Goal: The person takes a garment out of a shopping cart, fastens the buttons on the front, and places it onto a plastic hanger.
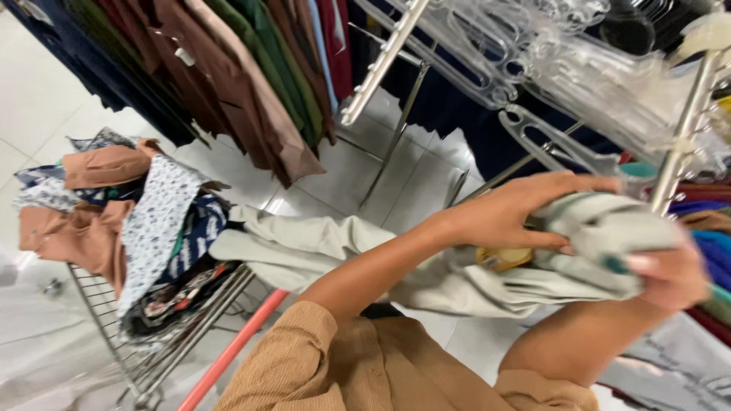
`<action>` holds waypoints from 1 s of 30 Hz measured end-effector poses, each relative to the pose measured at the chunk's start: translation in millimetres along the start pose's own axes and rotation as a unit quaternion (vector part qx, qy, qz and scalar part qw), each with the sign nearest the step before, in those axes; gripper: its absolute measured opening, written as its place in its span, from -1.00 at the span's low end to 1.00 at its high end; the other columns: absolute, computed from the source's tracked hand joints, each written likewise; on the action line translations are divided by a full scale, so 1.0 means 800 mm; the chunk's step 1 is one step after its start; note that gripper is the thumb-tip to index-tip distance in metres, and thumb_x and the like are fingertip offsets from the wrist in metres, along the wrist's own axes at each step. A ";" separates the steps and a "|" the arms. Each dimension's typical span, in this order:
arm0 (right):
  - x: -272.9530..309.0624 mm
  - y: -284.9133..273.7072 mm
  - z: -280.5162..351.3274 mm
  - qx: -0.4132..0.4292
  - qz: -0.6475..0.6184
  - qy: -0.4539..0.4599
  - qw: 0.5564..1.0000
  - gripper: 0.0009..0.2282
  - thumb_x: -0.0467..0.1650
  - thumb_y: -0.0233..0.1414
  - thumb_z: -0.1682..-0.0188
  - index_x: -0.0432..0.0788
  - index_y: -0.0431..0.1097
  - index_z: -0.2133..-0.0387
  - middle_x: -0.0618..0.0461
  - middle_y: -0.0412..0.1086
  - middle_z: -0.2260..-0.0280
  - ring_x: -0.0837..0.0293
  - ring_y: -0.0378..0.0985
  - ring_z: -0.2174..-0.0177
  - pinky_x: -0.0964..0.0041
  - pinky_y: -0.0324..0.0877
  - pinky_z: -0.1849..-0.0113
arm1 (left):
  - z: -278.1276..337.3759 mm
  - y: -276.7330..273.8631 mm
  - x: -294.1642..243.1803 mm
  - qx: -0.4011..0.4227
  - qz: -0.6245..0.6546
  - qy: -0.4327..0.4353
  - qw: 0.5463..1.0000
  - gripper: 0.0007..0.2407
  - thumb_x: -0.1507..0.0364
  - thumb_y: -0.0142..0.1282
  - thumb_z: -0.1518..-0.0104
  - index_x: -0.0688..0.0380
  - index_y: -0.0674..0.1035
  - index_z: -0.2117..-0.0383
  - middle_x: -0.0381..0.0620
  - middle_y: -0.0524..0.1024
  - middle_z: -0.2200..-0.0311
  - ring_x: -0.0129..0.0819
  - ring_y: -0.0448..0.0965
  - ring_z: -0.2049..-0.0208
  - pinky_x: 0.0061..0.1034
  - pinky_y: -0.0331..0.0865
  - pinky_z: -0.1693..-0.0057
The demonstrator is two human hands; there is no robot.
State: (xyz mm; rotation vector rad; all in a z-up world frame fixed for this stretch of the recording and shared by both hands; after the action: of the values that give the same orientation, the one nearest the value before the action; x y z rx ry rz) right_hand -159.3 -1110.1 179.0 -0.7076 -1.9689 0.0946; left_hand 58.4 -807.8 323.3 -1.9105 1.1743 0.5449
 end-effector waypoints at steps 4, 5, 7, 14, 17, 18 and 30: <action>0.112 0.128 -0.101 -0.166 -0.190 0.254 0.934 -0.67 -0.51 0.16 0.21 -0.27 0.45 0.13 -0.11 0.51 0.21 0.05 0.59 0.25 0.24 0.54 0.20 | -0.023 0.020 0.137 0.004 -0.052 -0.018 0.998 -0.40 0.33 0.30 -0.14 0.10 0.29 -0.31 -0.05 0.58 -0.11 -0.25 0.64 -0.06 -0.42 0.44 -0.17; 0.115 0.144 -0.124 -0.093 -0.089 0.289 0.949 -0.71 -0.43 0.14 0.12 -0.22 0.51 0.09 -0.04 0.55 0.15 0.15 0.57 0.17 0.30 0.44 0.08 | -0.015 0.010 0.154 -0.033 -0.034 -0.032 0.998 -0.50 0.38 0.27 -0.16 0.09 0.36 -0.24 -0.08 0.56 -0.12 -0.27 0.60 -0.10 -0.40 0.41 -0.20; 0.109 0.177 -0.161 -0.016 0.012 0.314 0.949 -0.72 -0.36 0.12 0.02 -0.17 0.56 0.06 0.04 0.58 0.10 0.23 0.54 0.09 0.35 0.35 -0.04 | 0.007 -0.011 0.187 -0.069 -0.021 -0.044 0.996 -0.60 0.42 0.24 -0.18 0.07 0.44 -0.17 -0.10 0.54 -0.13 -0.28 0.55 -0.14 -0.37 0.39 -0.24; 0.103 0.274 -0.250 0.136 0.131 0.270 0.944 -0.71 -0.14 0.11 -0.01 -0.04 0.53 0.16 -0.04 0.59 0.43 0.01 0.66 0.38 0.09 0.43 0.26 | 0.177 -0.089 0.273 -0.322 -0.078 -0.309 0.891 -0.64 0.49 0.24 0.16 -0.25 0.62 0.18 -0.32 0.62 0.26 -0.32 0.63 0.03 -0.34 0.38 -0.17; 0.120 0.294 -0.290 0.147 0.132 0.191 0.962 -0.69 -0.17 0.14 0.01 -0.04 0.51 0.10 -0.01 0.62 0.33 -0.01 0.67 0.28 0.09 0.47 0.20 | 0.210 -0.136 0.240 -0.400 -0.107 -0.336 0.846 -0.73 0.57 0.16 0.13 -0.11 0.62 0.29 -0.14 0.62 0.35 -0.15 0.65 0.12 -0.27 0.40 -0.12; 0.129 0.298 -0.302 0.130 0.146 0.123 0.973 -0.72 -0.21 0.17 0.01 -0.06 0.52 0.10 -0.03 0.61 0.29 -0.08 0.65 0.20 0.04 0.47 0.17 | 0.221 -0.149 0.235 -0.426 -0.117 -0.333 0.833 -0.76 0.62 0.13 0.10 -0.02 0.60 0.31 -0.05 0.62 0.35 -0.08 0.64 0.14 -0.24 0.40 -0.12; 0.123 0.297 -0.464 0.009 0.373 0.127 0.919 -0.35 -0.20 0.22 0.03 -0.10 0.13 -0.30 -0.20 0.37 -0.11 -0.29 0.37 -0.07 -0.37 0.17 -0.01 | 0.203 -0.290 0.168 -0.445 -0.099 -0.249 0.854 -0.95 0.53 0.10 -0.04 0.12 0.60 0.42 0.01 0.55 0.50 -0.35 0.48 0.35 -0.27 0.38 0.10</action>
State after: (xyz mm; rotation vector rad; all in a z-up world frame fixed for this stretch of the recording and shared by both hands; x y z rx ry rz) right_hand 223.4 -948.2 356.4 -1.3570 -1.3606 0.4561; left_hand 333.7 -691.3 230.4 -2.3588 0.3616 1.5541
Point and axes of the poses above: each hand's wrist, its own z-axis away from the middle knuckle, its own y-axis out of the palm, x = y × z, the point moved 4 cm from there along -z, towards the middle knuckle
